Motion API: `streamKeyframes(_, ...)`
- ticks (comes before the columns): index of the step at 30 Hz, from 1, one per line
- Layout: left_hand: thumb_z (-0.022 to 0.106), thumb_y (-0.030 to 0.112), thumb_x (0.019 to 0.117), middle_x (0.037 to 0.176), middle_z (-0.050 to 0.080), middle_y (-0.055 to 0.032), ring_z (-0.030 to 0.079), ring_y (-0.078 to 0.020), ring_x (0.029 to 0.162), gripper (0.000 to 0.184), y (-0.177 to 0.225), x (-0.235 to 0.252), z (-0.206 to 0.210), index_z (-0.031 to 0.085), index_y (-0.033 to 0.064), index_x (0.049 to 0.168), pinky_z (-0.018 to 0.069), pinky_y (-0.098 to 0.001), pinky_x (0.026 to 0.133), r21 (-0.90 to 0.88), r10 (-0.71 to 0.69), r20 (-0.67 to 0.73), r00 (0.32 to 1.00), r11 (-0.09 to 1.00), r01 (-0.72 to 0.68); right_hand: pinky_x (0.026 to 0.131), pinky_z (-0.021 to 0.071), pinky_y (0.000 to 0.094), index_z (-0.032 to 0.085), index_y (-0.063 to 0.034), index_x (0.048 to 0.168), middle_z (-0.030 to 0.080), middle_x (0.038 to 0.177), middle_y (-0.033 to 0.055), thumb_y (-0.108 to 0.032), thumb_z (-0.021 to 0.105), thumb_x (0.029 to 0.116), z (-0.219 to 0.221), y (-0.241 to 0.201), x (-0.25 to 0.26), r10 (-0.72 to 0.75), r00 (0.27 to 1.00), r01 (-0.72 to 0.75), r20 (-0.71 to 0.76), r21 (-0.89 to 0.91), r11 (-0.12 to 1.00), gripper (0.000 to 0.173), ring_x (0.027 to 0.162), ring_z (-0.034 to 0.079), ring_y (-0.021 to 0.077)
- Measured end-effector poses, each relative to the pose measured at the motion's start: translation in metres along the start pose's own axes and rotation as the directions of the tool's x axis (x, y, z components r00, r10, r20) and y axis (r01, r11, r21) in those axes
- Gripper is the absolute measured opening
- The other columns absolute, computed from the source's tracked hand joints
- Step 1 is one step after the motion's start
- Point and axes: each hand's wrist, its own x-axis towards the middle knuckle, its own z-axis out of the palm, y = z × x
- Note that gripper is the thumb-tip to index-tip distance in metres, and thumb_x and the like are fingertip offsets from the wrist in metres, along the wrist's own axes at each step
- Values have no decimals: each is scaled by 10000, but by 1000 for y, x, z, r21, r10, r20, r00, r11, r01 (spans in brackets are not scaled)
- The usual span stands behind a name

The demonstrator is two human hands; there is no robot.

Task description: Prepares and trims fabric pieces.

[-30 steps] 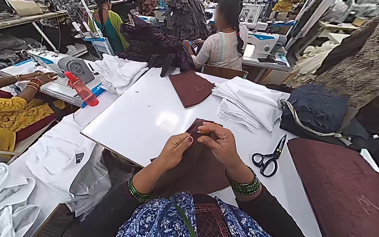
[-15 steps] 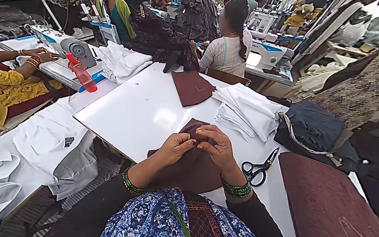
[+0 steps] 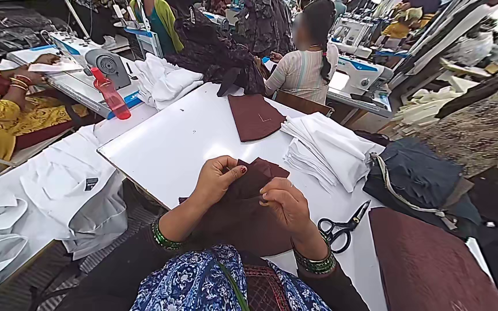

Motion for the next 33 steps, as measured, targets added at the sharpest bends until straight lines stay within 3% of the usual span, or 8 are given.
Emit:
streamKeyframes(2,718,150,922,778,697,110,627,73,708,70,7,-3,-3,730,89,888,522,-126,682,149,119,54,991,981,-126,901,523,193,605,-71,990,646,959,67,-229,503,1081,0,-13,9,7,999,-8,38,35,999,209,965,649,115)
streamKeyframes(4,673,181,963,860,721,55,631,82,776,165,13,-9,-1,751,36,959,517,-104,735,245,206,191,960,937,-250,897,525,174,644,-50,973,667,940,78,-225,543,1064,3,-22,16,79,997,-80,19,58,995,222,956,656,96)
streamKeyframes(8,575,105,1000,900,718,-46,623,66,856,221,12,-15,2,739,-43,1006,488,-89,809,243,334,330,883,874,-422,856,532,135,708,-25,963,693,940,52,-198,671,986,7,-24,17,283,956,-264,-82,190,946,179,941,652,17)
streamKeyframes(12,552,100,1018,897,711,-41,619,66,861,235,9,-17,-1,734,-49,1020,489,-94,813,200,350,361,864,876,-439,795,558,146,674,-33,974,691,928,-9,-161,743,929,10,-23,11,402,908,-346,-122,325,880,152,869,647,-22)
streamKeyframes(17,550,91,1025,903,713,-41,624,61,873,228,6,-18,0,723,-57,1011,495,-100,824,143,400,371,838,867,-477,777,566,139,639,-78,1006,686,926,-56,-162,765,908,9,-24,10,431,885,-348,-175,367,863,180,848,647,-39)
streamKeyframes(26,504,110,1051,944,711,-36,622,59,930,258,-2,-20,-2,696,-60,1026,497,-124,856,10,445,392,805,873,-487,801,565,145,646,-84,1006,688,932,-67,-164,768,906,9,-25,7,444,876,-349,-188,388,853,177,869,647,-40)
streamKeyframes(29,583,166,1040,977,721,7,634,67,952,226,-5,-21,-1,709,-21,1051,524,-132,867,-47,447,384,808,883,-467,819,558,158,667,-76,960,676,937,-34,-173,760,920,10,-22,6,421,888,-329,-185,385,862,140,902,644,-10)
streamKeyframes(33,587,124,1030,940,718,31,629,77,929,197,-8,-22,0,718,-20,1001,515,-126,855,-67,427,346,835,899,-432,852,527,122,690,-114,919,643,990,-37,-233,749,930,10,-18,5,388,905,-308,-177,357,882,134,981,614,-22)
